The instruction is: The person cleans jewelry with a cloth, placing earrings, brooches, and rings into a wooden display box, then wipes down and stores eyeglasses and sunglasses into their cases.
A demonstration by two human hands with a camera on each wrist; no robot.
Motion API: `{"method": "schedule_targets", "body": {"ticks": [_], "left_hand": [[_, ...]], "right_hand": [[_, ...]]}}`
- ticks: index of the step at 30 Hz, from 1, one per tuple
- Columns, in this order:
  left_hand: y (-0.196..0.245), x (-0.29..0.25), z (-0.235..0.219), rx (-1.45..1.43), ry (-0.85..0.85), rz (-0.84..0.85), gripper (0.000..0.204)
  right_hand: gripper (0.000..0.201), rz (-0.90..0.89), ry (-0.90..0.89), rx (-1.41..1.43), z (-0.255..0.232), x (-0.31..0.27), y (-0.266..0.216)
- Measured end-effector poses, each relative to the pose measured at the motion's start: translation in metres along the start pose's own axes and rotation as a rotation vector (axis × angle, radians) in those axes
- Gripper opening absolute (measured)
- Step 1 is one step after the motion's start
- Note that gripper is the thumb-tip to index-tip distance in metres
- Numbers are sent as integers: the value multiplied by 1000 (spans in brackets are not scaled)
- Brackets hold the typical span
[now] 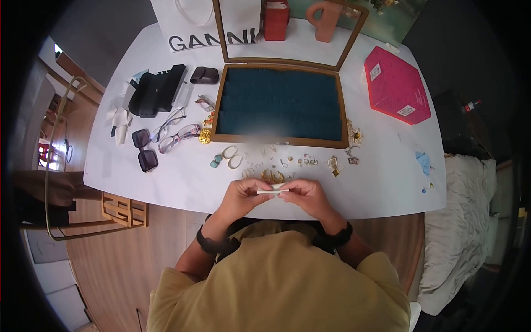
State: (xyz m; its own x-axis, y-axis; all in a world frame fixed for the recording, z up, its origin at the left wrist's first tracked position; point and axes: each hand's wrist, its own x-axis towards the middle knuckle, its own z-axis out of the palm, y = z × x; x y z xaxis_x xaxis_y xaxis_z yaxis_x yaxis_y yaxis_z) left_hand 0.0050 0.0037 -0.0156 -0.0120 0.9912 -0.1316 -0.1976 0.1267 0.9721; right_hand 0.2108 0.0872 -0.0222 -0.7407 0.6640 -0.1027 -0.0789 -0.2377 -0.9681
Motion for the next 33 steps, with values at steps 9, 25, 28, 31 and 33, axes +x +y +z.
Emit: {"method": "schedule_targets", "body": {"ticks": [9, 25, 28, 31, 33], "left_hand": [[6, -2, -2, 137, -13, 18, 4], [2, -3, -3, 331, -161, -59, 4], [5, -5, 1, 343, -179, -37, 3], [8, -4, 4, 314, -128, 36, 4], [13, -4, 3, 340, -139, 56, 3]], "right_hand": [[13, -118, 33, -185, 1, -1, 0], [23, 147, -122, -207, 5, -1, -10], [25, 155, -195, -187, 2, 0, -4], [23, 159, -246, -340, 0, 3, -9], [20, 133, -273, -395, -1, 6, -11]]}}
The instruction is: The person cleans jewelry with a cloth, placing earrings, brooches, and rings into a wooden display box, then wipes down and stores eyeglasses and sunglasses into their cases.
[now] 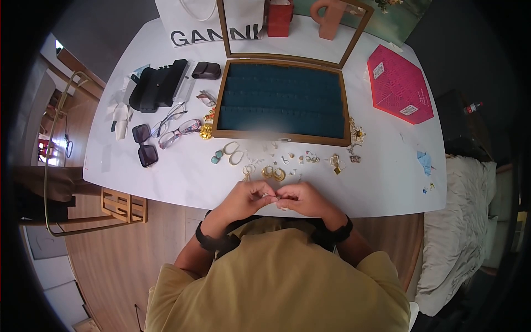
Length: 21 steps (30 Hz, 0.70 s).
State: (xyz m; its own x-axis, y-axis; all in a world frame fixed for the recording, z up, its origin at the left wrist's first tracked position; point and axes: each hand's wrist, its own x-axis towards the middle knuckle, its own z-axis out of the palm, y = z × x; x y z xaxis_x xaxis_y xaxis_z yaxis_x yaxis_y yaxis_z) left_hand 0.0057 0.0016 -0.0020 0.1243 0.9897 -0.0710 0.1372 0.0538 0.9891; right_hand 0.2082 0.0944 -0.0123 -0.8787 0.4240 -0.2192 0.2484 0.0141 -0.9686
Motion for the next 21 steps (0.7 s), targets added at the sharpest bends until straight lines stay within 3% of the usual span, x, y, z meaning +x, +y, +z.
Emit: {"method": "schedule_targets", "body": {"ticks": [4, 8, 11, 16, 21], "left_hand": [[9, 2, -12, 84, 72, 59, 4], [6, 6, -30, 135, 283, -3, 7], [8, 10, -37, 277, 290, -27, 7], [12, 25, -29, 595, 109, 172, 20], [23, 39, -14, 703, 95, 218, 26]], "right_hand": [[16, -12, -3, -39, 0, 2, 2], [16, -32, -55, -39, -4, 2, 1], [16, -41, -93, 15, -6, 1, 3], [14, -41, -94, 228, -16, 8, 0], [16, -123, 191, 219, -54, 28, -29]]}}
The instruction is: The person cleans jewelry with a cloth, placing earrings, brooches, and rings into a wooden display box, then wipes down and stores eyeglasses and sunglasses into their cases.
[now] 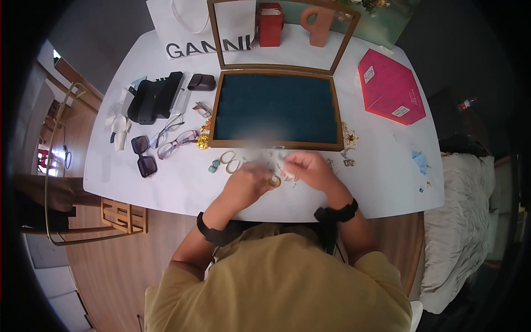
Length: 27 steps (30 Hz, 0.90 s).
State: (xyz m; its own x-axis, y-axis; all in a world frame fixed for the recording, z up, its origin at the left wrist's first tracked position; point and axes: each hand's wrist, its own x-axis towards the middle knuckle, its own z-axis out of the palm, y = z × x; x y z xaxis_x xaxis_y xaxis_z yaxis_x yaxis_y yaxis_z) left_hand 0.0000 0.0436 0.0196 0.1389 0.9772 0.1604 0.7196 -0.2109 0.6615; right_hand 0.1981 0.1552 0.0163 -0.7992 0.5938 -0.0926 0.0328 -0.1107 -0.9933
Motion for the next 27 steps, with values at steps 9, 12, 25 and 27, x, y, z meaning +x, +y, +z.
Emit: {"method": "schedule_targets", "body": {"ticks": [9, 12, 25, 27], "left_hand": [[11, 17, 11, 61, -47, 27, 29], [20, 34, 17, 37, -75, 99, 30], [66, 116, 97, 282, -144, 58, 19], [63, 120, 110, 303, -137, 84, 18]], "right_hand": [[22, -181, 497, -9, -68, 23, -26], [23, -192, 534, 85, -92, 12, -29], [21, -339, 550, 477, -135, 5, 9], [21, -340, 543, 484, -135, 6, 11]]}}
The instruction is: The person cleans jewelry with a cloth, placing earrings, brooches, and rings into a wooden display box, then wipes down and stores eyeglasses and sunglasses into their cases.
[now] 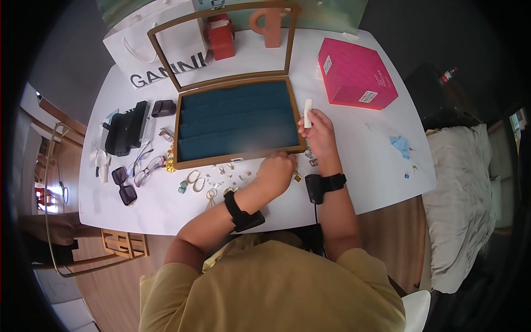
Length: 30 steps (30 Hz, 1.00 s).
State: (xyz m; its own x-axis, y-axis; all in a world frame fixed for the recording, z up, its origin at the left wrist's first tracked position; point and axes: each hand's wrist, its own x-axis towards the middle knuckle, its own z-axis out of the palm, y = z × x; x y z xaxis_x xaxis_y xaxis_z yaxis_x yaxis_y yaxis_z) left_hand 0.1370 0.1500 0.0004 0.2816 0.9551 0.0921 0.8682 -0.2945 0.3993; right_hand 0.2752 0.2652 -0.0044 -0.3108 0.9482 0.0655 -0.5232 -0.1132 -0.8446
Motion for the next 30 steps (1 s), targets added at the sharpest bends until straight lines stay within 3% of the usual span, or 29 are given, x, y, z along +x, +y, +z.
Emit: {"method": "schedule_targets", "body": {"ticks": [4, 7, 10, 13, 14, 17, 21, 27, 30], "left_hand": [[-3, 5, 12, 6, 32, 53, 15], [-8, 6, 13, -187, 3, 32, 11], [-12, 2, 1, -388, 100, 133, 13], [-20, -5, -26, -697, 46, 52, 16], [-22, -8, -42, -716, -55, -46, 14], [-57, -12, -46, -1057, 25, -86, 13], [-82, -16, -66, -1274, 196, -188, 17], [-105, -12, -51, -1227, 340, -162, 18], [-99, -15, -45, -1181, 390, -144, 17]], "right_hand": [[21, 17, -10, -35, 3, 1, 2], [20, 34, -12, -76, 6, 0, 1], [20, 48, -10, -112, 11, -2, 1], [20, 59, -3, -146, 18, -5, 2], [20, 62, -8, -175, 19, -6, 3], [21, 59, -42, -274, 28, -9, -1], [19, 29, -164, -349, 37, -17, -4], [22, 161, -460, -248, 50, -23, 22], [17, -55, -532, -444, 54, -23, 41]]}}
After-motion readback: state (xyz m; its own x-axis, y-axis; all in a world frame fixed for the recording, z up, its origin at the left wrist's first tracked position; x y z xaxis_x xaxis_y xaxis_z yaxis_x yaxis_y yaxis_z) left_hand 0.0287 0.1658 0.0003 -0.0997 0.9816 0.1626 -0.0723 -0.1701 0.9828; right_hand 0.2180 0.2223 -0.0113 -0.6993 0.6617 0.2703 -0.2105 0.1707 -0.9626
